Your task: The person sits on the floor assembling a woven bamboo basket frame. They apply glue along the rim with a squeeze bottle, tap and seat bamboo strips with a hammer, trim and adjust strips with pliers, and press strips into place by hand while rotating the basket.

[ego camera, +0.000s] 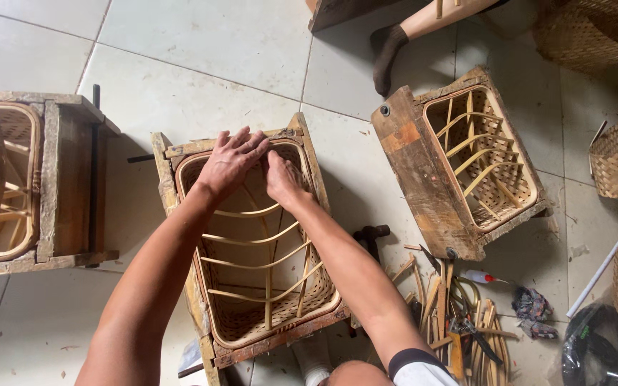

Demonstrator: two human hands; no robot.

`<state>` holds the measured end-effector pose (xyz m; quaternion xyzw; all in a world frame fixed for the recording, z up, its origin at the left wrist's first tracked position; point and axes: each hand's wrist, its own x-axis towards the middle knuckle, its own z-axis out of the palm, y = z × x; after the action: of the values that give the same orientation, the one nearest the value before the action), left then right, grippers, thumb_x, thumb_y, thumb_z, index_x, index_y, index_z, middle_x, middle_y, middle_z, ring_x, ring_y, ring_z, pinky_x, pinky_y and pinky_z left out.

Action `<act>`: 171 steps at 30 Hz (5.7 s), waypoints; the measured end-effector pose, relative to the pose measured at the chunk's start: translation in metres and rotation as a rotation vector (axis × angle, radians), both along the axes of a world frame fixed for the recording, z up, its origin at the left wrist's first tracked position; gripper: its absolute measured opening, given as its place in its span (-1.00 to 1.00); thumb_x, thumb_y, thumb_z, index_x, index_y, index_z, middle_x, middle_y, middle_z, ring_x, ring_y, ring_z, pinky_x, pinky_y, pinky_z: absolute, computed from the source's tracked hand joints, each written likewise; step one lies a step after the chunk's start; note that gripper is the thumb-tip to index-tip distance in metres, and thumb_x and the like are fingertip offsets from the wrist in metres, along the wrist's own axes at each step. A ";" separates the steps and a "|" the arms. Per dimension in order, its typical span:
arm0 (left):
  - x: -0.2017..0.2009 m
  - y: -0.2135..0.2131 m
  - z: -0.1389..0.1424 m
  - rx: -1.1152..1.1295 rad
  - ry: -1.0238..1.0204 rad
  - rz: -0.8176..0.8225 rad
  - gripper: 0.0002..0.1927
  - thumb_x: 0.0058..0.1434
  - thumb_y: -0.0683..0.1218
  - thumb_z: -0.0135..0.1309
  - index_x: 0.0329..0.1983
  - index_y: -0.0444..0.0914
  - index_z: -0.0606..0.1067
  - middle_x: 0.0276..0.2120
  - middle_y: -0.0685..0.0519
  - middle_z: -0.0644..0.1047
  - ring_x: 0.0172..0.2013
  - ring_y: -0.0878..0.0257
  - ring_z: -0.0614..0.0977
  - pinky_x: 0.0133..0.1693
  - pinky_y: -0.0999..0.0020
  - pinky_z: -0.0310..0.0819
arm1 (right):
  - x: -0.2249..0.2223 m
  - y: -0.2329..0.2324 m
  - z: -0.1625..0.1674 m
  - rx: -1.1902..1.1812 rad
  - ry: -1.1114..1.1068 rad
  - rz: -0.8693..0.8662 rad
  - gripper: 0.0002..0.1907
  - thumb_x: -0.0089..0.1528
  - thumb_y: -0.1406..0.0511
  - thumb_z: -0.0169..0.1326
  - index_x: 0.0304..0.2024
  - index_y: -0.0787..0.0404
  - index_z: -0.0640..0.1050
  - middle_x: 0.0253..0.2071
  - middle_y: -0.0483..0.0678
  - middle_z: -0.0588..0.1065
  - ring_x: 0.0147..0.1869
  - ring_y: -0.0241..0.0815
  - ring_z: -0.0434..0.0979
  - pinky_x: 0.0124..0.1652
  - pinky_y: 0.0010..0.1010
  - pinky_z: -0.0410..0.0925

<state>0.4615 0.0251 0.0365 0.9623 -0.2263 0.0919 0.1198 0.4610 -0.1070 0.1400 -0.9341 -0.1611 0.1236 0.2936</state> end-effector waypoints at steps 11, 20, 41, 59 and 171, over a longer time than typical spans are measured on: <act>0.009 0.006 -0.016 -0.143 0.056 -0.046 -0.46 0.25 -0.15 0.01 0.33 -0.12 0.44 0.37 0.00 0.38 0.38 -0.01 0.31 0.23 -0.16 0.17 | 0.008 -0.006 -0.063 -0.149 0.094 -0.028 -0.64 0.21 0.52 -0.16 0.06 0.25 0.38 -0.07 0.39 0.53 0.11 0.47 0.47 0.05 0.20 0.33; -0.058 0.099 -0.026 -0.332 0.148 0.324 -0.68 0.52 -0.12 0.10 0.30 -0.09 0.49 0.36 0.13 0.42 0.43 0.21 0.36 0.50 0.04 0.06 | -0.019 -0.038 -0.073 0.093 -0.193 0.173 -0.73 0.40 0.21 0.07 0.05 0.23 0.56 -0.12 0.13 0.61 -0.16 0.00 0.65 -0.19 -0.19 0.49; -0.035 0.055 -0.011 0.084 0.012 0.049 -0.48 0.43 -0.15 -0.02 0.46 -0.16 0.35 0.43 0.02 0.35 0.44 -0.03 0.26 0.39 -0.08 0.07 | -0.004 0.036 -0.070 -0.102 -0.172 0.325 -0.78 0.42 0.40 -0.17 -0.30 0.31 0.46 -0.62 0.14 0.52 -0.58 -0.04 0.58 -0.56 -0.21 0.41; -0.176 0.037 -0.003 -0.498 -0.231 0.193 -0.61 0.35 -0.39 0.10 0.23 -0.35 0.52 0.08 -0.21 0.58 0.17 -0.14 0.57 0.34 -0.15 0.23 | -0.118 -0.203 -0.052 0.244 -0.282 0.019 -0.65 0.54 0.42 0.04 0.37 0.36 0.43 0.17 0.20 0.58 0.23 -0.05 0.64 0.19 -0.33 0.52; -0.297 -0.002 -0.026 -1.606 0.766 0.873 -0.20 0.10 -0.20 0.27 0.44 -0.26 0.28 0.33 -0.05 0.43 0.32 0.19 0.44 0.27 0.19 0.41 | -0.035 -0.212 -0.079 0.216 0.021 -0.014 -0.72 0.51 0.20 -0.02 -0.08 0.28 0.58 -0.54 -0.11 0.48 -0.58 -0.32 0.44 -0.57 -0.44 0.35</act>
<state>0.1645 0.0232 0.0106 0.5592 0.3314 -0.0631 0.7572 0.4257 -0.3188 0.0605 -0.8967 -0.1638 0.1134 0.3953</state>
